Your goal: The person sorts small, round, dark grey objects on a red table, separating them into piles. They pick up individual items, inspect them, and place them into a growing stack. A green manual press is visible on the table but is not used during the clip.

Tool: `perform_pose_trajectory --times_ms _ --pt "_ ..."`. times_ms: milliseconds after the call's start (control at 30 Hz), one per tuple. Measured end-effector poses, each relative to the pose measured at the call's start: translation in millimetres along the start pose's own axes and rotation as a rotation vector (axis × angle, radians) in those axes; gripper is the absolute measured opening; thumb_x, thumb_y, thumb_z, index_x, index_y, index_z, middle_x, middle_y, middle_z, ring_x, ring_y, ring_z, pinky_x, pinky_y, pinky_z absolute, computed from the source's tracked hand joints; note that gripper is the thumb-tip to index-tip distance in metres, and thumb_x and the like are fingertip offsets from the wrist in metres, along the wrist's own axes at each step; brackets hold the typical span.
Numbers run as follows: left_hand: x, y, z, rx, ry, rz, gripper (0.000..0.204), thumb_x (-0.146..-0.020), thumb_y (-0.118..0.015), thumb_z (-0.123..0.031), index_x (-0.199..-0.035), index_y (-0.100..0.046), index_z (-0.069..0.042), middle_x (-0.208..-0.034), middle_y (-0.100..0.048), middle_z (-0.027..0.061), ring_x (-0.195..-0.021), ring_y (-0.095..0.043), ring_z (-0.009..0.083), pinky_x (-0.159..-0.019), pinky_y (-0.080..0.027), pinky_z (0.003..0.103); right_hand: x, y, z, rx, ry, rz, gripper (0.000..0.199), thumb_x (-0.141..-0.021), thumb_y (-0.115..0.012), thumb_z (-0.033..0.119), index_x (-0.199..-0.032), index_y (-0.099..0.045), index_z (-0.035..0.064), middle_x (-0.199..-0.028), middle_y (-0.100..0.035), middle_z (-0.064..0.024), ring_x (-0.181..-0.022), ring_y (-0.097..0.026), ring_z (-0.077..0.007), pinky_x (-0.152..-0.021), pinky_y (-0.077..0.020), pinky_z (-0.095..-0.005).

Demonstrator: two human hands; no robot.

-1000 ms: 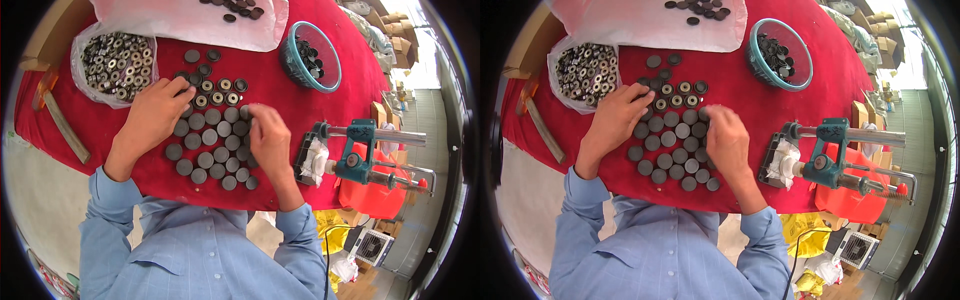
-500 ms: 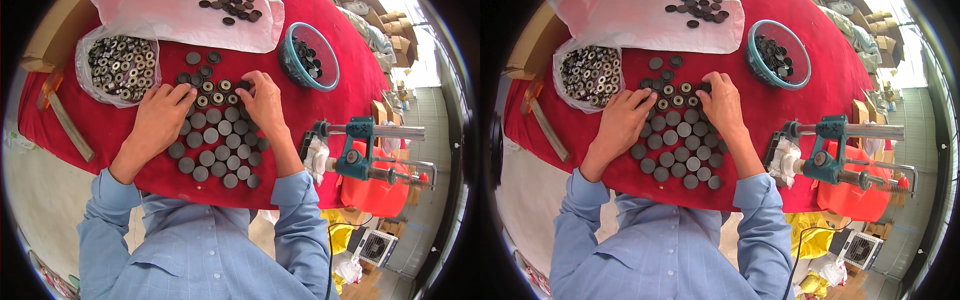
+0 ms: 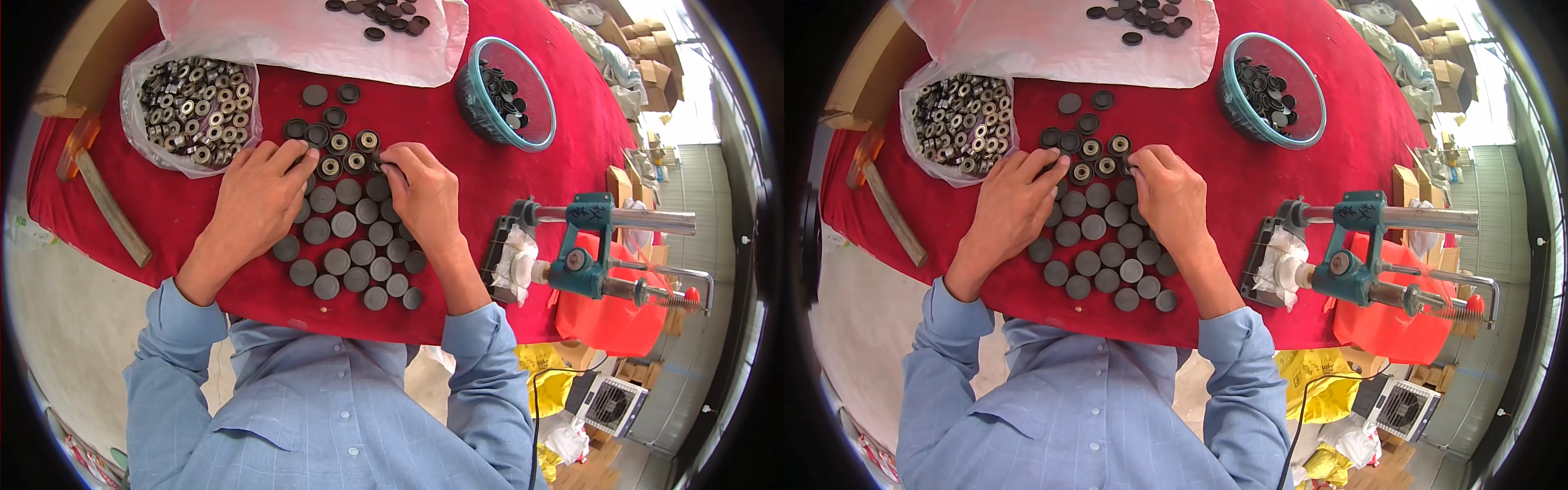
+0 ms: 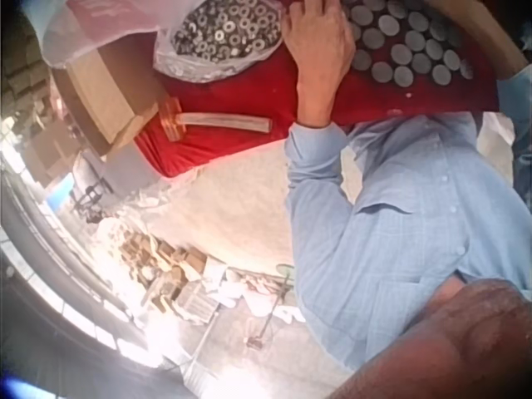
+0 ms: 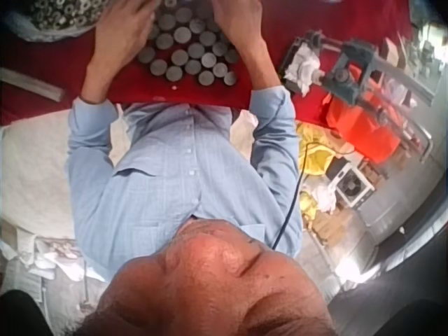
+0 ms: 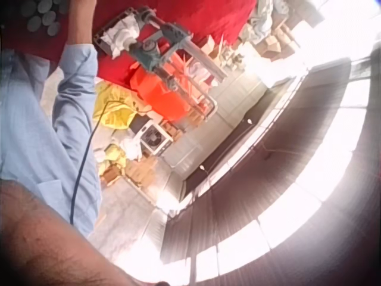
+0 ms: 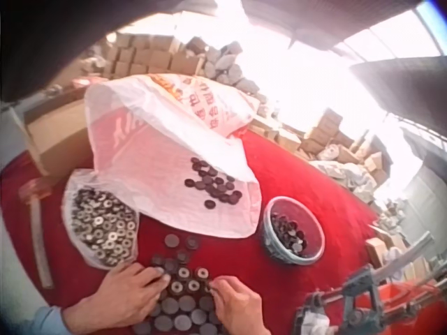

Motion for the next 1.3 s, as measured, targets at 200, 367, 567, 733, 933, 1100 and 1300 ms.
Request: perform_pose_trajectory --times_ms 200,367,567,733,933,1100,1300 --pt "1 0 1 0.041 0.016 -0.024 0.043 -0.092 -0.071 -0.006 -0.135 -0.071 -0.001 -0.131 -0.066 0.0108 -0.112 -0.064 0.0311 -0.095 -0.053 0.046 15 -1 8 0.090 0.092 0.018 0.024 -0.091 -0.070 -0.005 -0.113 -0.077 0.0021 -0.122 -0.076 -0.0145 -0.104 -0.076 -0.0344 -0.088 -0.0631 -0.0433" --pt "2 -1 2 0.071 0.032 -0.052 0.039 -0.092 -0.072 -0.005 -0.131 -0.073 0.000 -0.128 -0.067 0.0109 -0.109 -0.065 0.0317 -0.094 -0.054 0.045 34 -6 15 0.243 0.179 0.017 0.030 -0.088 -0.067 -0.002 -0.118 -0.074 0.0016 -0.130 -0.073 -0.0153 -0.118 -0.072 -0.0338 -0.102 -0.0580 -0.0484" --pt "-8 2 18 0.203 0.074 -0.162 0.032 -0.092 -0.075 -0.008 -0.123 -0.074 0.001 -0.122 -0.068 0.0117 -0.108 -0.066 0.0328 -0.093 -0.054 0.045 30 -14 29 0.456 0.231 0.057 0.032 -0.088 -0.070 0.005 -0.119 -0.073 0.0023 -0.132 -0.072 -0.0140 -0.118 -0.070 -0.0317 -0.112 -0.0506 -0.0535" --pt "-39 -3 25 0.107 0.069 -0.251 0.029 -0.092 -0.079 -0.013 -0.118 -0.076 0.000 -0.113 -0.067 0.0129 -0.104 -0.064 0.0337 -0.091 -0.053 0.046 24 -9 19 0.363 0.205 0.040 0.028 -0.089 -0.069 0.005 -0.117 -0.073 0.0027 -0.124 -0.074 -0.0121 -0.113 -0.071 -0.0321 -0.109 -0.0514 -0.0517" --pt "-43 -13 37 0.187 0.135 -0.257 0.028 -0.089 -0.083 -0.015 -0.113 -0.077 -0.002 -0.106 -0.065 0.0125 -0.101 -0.063 0.0339 -0.087 -0.052 0.047 -12 7 8 0.041 -0.053 0.006 0.023 -0.095 -0.070 0.008 -0.117 -0.074 0.0049 -0.106 -0.073 -0.0133 -0.098 -0.073 -0.0361 -0.092 -0.0568 -0.0493" --pt "-43 -16 49 0.376 0.206 -0.277 0.025 -0.087 -0.086 -0.008 -0.110 -0.077 -0.003 -0.096 -0.066 0.0070 -0.084 -0.062 0.0229 -0.074 -0.051 0.037 -55 -8 8 -0.017 -0.043 0.035 0.027 -0.096 -0.074 0.014 -0.122 -0.075 0.0066 -0.107 -0.072 -0.0159 -0.092 -0.074 -0.0394 -0.080 -0.0591 -0.0503" --pt "-36 -3 61 0.644 0.260 -0.384 0.027 -0.086 -0.086 -0.001 -0.112 -0.080 -0.006 -0.089 -0.065 0.0021 -0.069 -0.055 0.0108 -0.062 -0.045 0.028 -85 -51 16 0.130 0.015 0.258 0.031 -0.094 -0.078 0.017 -0.123 -0.077 0.0088 -0.108 -0.072 -0.0148 -0.096 -0.074 -0.0393 -0.080 -0.0591 -0.0503"
Point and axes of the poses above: each hand's wrist, its own x-axis away from the middle knuckle, its own y-axis out of the back of the hand, z = x × y, the point moved 7 cm from there along -x, towards the middle knuckle
